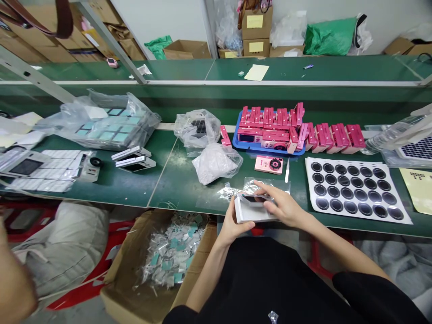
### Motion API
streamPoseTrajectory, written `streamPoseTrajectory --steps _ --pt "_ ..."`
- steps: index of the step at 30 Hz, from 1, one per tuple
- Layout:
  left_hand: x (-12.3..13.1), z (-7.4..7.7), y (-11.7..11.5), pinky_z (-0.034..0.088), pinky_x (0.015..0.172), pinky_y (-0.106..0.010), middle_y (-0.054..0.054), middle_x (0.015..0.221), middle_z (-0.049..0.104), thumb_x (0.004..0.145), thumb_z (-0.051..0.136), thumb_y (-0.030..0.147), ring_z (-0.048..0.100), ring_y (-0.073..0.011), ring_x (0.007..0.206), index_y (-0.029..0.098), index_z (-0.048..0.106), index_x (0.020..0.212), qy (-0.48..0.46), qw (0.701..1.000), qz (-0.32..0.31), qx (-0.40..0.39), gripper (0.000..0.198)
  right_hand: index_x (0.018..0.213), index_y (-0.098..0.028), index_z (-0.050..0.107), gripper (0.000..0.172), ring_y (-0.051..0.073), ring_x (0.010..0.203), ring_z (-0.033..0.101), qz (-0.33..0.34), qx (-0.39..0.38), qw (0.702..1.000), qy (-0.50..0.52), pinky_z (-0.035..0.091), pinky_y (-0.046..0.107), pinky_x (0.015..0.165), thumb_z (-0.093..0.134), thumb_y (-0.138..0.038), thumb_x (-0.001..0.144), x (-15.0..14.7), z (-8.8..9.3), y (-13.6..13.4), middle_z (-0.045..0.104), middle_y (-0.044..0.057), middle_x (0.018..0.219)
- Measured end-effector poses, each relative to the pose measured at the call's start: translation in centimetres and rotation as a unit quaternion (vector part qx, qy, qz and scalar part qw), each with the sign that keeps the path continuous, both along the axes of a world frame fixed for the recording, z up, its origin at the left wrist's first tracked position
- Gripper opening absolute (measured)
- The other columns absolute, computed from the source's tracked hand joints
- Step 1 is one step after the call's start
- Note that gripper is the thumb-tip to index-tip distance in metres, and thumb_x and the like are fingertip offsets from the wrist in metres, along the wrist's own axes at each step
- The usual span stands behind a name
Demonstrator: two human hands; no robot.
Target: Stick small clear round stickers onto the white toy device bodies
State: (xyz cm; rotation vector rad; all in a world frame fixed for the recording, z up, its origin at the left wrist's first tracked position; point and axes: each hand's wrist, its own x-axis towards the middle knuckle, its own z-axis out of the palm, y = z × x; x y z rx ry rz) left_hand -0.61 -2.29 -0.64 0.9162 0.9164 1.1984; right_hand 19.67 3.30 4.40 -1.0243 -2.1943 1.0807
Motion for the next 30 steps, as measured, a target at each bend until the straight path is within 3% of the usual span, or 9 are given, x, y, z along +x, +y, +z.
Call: streamPoseTrajectory --steps 3,5,7,11,16,20,25,27,30 --pt "0.0 0.4 -0.2 0.047 0.100 -0.039 -0.010 0.123 0.062 0.057 0.091 0.042 0.059 -0.0302 0.115 0.020 0.053 0.127 -0.001 1.000 -0.016 0.006 0.083 0.148 -0.028 0.038 0.050 0.021 0.101 0.066 -0.032 -0.135 0.989 0.057 0.052 0.042 0.093 0.034 -0.046 0.102 0.4 0.1 1.0 0.071 0.005 0.112" --pt "0.2 0.4 -0.4 0.046 0.101 -0.040 -0.010 0.122 0.063 0.057 0.090 0.041 0.060 -0.0302 0.115 0.020 0.053 0.128 -0.011 1.000 -0.027 0.008 0.082 0.146 -0.028 0.041 0.047 0.020 0.100 0.066 -0.058 -0.159 0.984 0.062 0.053 0.041 0.091 0.036 -0.044 0.102 0.4 -0.1 1.0 0.071 0.006 0.112" --pt "0.3 0.2 -0.4 0.046 0.102 -0.040 -0.010 0.123 0.063 0.059 0.090 0.040 0.060 -0.0307 0.116 0.020 0.053 0.128 -0.017 1.000 -0.026 0.006 0.081 0.144 -0.027 0.043 0.047 0.022 0.108 0.064 -0.059 -0.127 0.989 0.051 0.051 0.044 0.095 0.039 -0.044 0.101 0.3 -0.3 0.5 0.067 0.008 0.121" --pt "0.5 -0.4 -0.2 0.047 0.102 -0.041 -0.010 0.124 0.064 0.061 0.089 0.040 0.060 -0.0307 0.117 0.020 0.055 0.128 -0.016 1.000 0.002 0.005 0.077 0.149 -0.027 0.035 0.059 0.028 0.131 0.049 0.035 0.033 0.999 -0.014 0.041 0.051 0.109 0.052 -0.047 0.096 -0.1 -0.5 -1.2 0.052 0.012 0.145" --pt "0.5 -0.6 -0.1 0.047 0.102 -0.040 -0.009 0.125 0.064 0.063 0.088 0.038 0.060 -0.0299 0.116 0.021 0.055 0.129 -0.017 1.000 0.002 0.006 0.075 0.151 -0.026 0.033 0.061 0.030 0.124 0.052 0.038 0.109 0.991 -0.062 0.045 0.051 0.103 0.047 -0.050 0.097 -0.4 -0.9 -1.6 0.054 0.014 0.142" --pt "0.3 -0.5 -0.4 0.047 0.102 -0.040 -0.010 0.127 0.062 0.059 0.090 0.039 0.059 -0.0307 0.118 0.021 0.054 0.130 -0.004 1.000 -0.004 -0.003 0.081 0.150 -0.027 0.035 0.057 0.026 0.110 0.061 0.003 -0.041 0.999 0.010 0.049 0.045 0.094 0.037 -0.053 0.100 0.2 -0.2 -0.2 0.065 0.010 0.125" --pt "-0.1 -0.8 -0.8 0.046 0.103 -0.041 -0.010 0.125 0.063 0.058 0.089 0.043 0.059 -0.0321 0.118 0.021 0.055 0.130 -0.010 1.000 -0.016 -0.001 0.083 0.144 -0.024 0.044 0.050 0.020 0.103 0.064 -0.009 -0.255 0.961 0.105 0.052 0.034 0.084 0.029 -0.046 0.102 0.6 0.5 2.4 0.070 0.008 0.114" --pt "-0.5 -1.1 -0.9 0.045 0.104 -0.041 -0.010 0.125 0.063 0.058 0.089 0.044 0.059 -0.0325 0.118 0.021 0.055 0.129 -0.008 1.000 -0.005 -0.003 0.083 0.138 -0.021 0.050 0.047 0.019 0.098 0.066 -0.041 -0.259 0.957 0.123 0.053 0.032 0.078 0.032 -0.044 0.101 0.0 -0.2 3.1 0.072 0.008 0.108" --pt "-1.6 -1.6 -1.5 0.044 0.104 -0.042 -0.010 0.123 0.063 0.058 0.089 0.046 0.059 -0.0330 0.116 0.021 0.056 0.129 -0.009 0.999 -0.017 -0.026 0.082 0.122 -0.021 0.062 0.033 0.019 0.094 0.067 -0.075 -0.154 0.984 0.054 0.051 0.032 0.080 0.044 -0.037 0.099 -1.8 -2.0 3.9 0.073 0.006 0.104"
